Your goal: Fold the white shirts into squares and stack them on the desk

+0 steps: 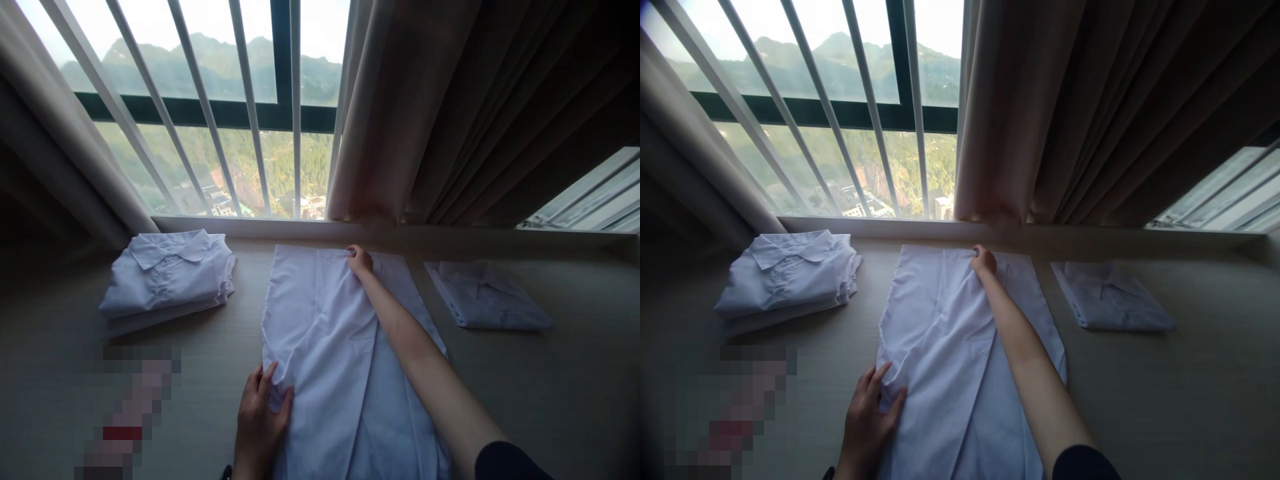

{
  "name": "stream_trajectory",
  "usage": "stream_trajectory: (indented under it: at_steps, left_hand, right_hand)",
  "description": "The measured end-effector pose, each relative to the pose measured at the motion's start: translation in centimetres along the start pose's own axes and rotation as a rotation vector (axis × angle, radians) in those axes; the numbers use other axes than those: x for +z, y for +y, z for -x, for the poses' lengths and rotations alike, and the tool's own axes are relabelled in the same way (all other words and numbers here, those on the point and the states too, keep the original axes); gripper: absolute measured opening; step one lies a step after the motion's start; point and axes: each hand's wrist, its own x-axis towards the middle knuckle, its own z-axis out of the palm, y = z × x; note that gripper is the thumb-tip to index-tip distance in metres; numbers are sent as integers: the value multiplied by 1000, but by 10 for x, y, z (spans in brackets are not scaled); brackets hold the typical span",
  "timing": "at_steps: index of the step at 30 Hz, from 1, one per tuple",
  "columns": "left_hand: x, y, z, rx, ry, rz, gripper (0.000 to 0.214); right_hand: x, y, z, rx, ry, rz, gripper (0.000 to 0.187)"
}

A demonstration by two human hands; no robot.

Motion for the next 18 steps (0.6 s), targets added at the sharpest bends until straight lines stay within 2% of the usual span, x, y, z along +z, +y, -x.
stream_trajectory:
  at_steps: [3,6,9,10,12,15,18]
  left_hand:
    - [0,-1,1,4,-8,-2,43]
    - [1,-2,1,4,-17,-15,42]
    - [1,-3,2,10,-21,-34,41]
    - [1,-3,2,12,-24,-40,40]
    - [1,-2,2,16,-27,-44,40]
    - [1,-2,1,18,-27,-36,40]
    - [2,-2,0,13,-22,-26,40]
  right_hand:
    - [0,3,13,-7,58,12,36]
    - [5,-5,26,-55,103,9,33]
    - [4,-7,32,-115,211,3,37]
    - [1,-4,32,-87,253,15,37]
    - [-8,11,30,70,292,44,36]
    - [-26,43,24,284,221,-36,41]
    - [-41,68,16,267,144,-222,37]
